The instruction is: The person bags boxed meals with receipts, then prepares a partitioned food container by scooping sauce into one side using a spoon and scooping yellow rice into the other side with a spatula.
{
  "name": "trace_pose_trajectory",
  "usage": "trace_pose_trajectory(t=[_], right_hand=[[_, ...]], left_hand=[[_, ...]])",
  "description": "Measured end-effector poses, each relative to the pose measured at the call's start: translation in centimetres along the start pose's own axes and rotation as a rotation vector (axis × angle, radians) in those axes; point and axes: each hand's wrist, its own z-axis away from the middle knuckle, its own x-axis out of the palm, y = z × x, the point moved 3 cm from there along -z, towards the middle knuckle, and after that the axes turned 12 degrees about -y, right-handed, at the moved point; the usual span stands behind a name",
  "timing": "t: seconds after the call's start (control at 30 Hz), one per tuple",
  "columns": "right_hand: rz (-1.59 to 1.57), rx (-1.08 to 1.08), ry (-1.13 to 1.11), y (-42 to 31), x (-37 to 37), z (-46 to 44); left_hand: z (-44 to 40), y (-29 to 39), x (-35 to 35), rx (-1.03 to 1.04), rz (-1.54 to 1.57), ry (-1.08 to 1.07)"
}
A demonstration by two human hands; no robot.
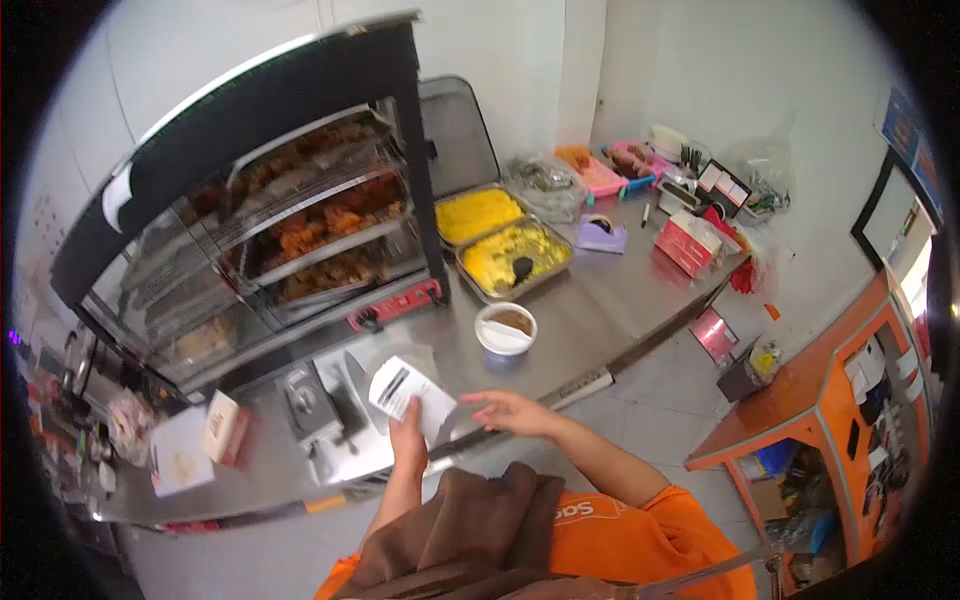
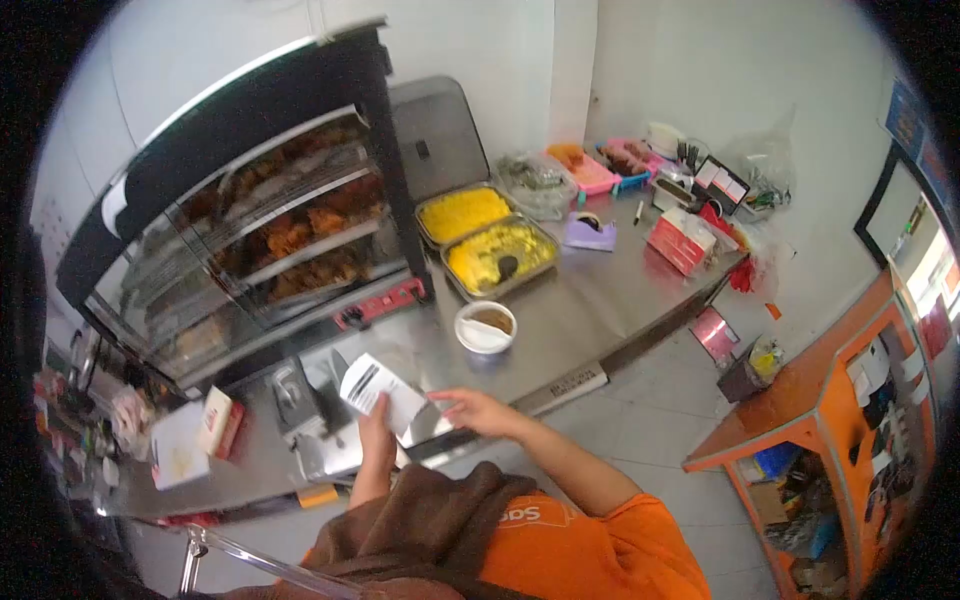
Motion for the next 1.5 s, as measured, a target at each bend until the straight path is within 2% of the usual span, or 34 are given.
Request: trace_pose_trajectory(t=[0.03, 0.1, 0.17, 0.27, 0.37, 0.47, 0.6, 0.7, 0.73, 0.8, 0.83, 0.87, 0.97, 1.0, 1.03, 1.07, 1.1, 1.13, 1.17, 1.23, 1.37, 1.4, 1.5], right_hand=[[-0.040, 0.076, 0.057, 2.5, -1.8, 1.6], [-0.141, 0.145, 0.299, 6.3, -6.2, 4.3], [-0.219, 0.149, 0.397, 7.8, -9.3, 6.0], [-0.271, 0.118, 0.396, 10.7, -13.5, 5.0], [-0.390, 0.202, 0.508, 9.4, -15.2, 2.1], [-0.446, 0.228, 0.499, 8.6, -16.6, -0.8], [-0.274, 0.219, 0.387, 10.0, -19.1, -3.3], [-0.150, 0.224, 0.302, 9.5, -21.1, -3.5], [-0.139, 0.200, 0.306, 9.2, -21.8, -3.5], [0.028, 0.217, 0.325, 9.2, -23.3, -3.1], [0.111, 0.223, 0.335, 8.9, -24.4, -3.2], [0.262, 0.173, 0.399, 8.2, -25.8, -3.5], [0.706, 0.002, 0.583, 5.9, -29.6, -5.6], [0.658, 0.009, 0.601, 3.0, -30.1, -6.6], [0.802, 0.001, 0.518, 2.3, -31.1, -8.0], [0.943, -0.010, 0.428, 1.8, -32.1, -9.3], [1.083, -0.030, 0.337, 1.0, -32.8, -10.9], [1.166, 0.136, 0.197, 0.5, -33.0, -12.2], [1.266, 0.145, 0.065, 0.7, -33.4, -13.6], [1.459, 0.165, -0.206, 1.7, -34.3, -15.7], [1.338, 0.024, -0.409, 0.4, -35.6, -16.4], [1.210, 0.001, -0.314, -1.3, -35.8, -15.6], [1.133, -0.073, 0.152, -2.7, -39.0, -13.6]], left_hand=[[-0.7, -2.3, 0.7, -0.041, 0.025, 0.103], [-2.9, -6.4, 2.2, -0.049, 0.163, 0.031], [-3.7, -6.1, 5.2, -0.052, 0.084, 0.029], [-5.6, -6.6, 5.7, -0.024, -0.191, 0.057], [-9.2, -8.7, 3.9, -0.065, -0.470, 0.056], [-14.0, -10.8, 3.4, -0.048, -0.636, 0.061], [-19.0, -12.3, 4.9, -0.022, -0.638, -0.083], [-19.8, -15.7, 2.7, -0.106, -0.764, -0.172], [-18.6, -12.8, 5.2, -0.225, -0.679, -0.178], [-17.2, -15.3, 4.7, -0.261, -0.565, -0.185], [-16.2, -13.0, 6.8, -0.405, -0.535, -0.180], [-15.6, -14.4, 6.1, -0.265, -0.591, -0.186], [-15.5, -14.9, 4.8, -0.235, -0.541, -0.111], [-16.2, -15.0, 3.8, -0.242, -0.445, -0.036], [-16.6, -13.8, 4.1, -0.252, -0.345, 0.042], [-17.3, -12.2, 4.3, -0.222, -0.464, 0.065], [-18.3, -11.1, 4.3, -0.108, -0.516, 0.084], [-19.3, -10.7, 4.2, -0.027, -0.559, 0.118], [-20.4, -10.2, 4.1, 0.056, -0.603, 0.152], [-22.2, -9.1, 4.7, 0.002, -0.705, 0.128], [-26.0, -8.9, 6.4, -0.054, -0.912, 0.023], [-27.1, -10.7, 5.7, -0.026, -0.901, -0.016], [-29.0, -10.4, 7.2, -0.021, -1.100, -0.070]])
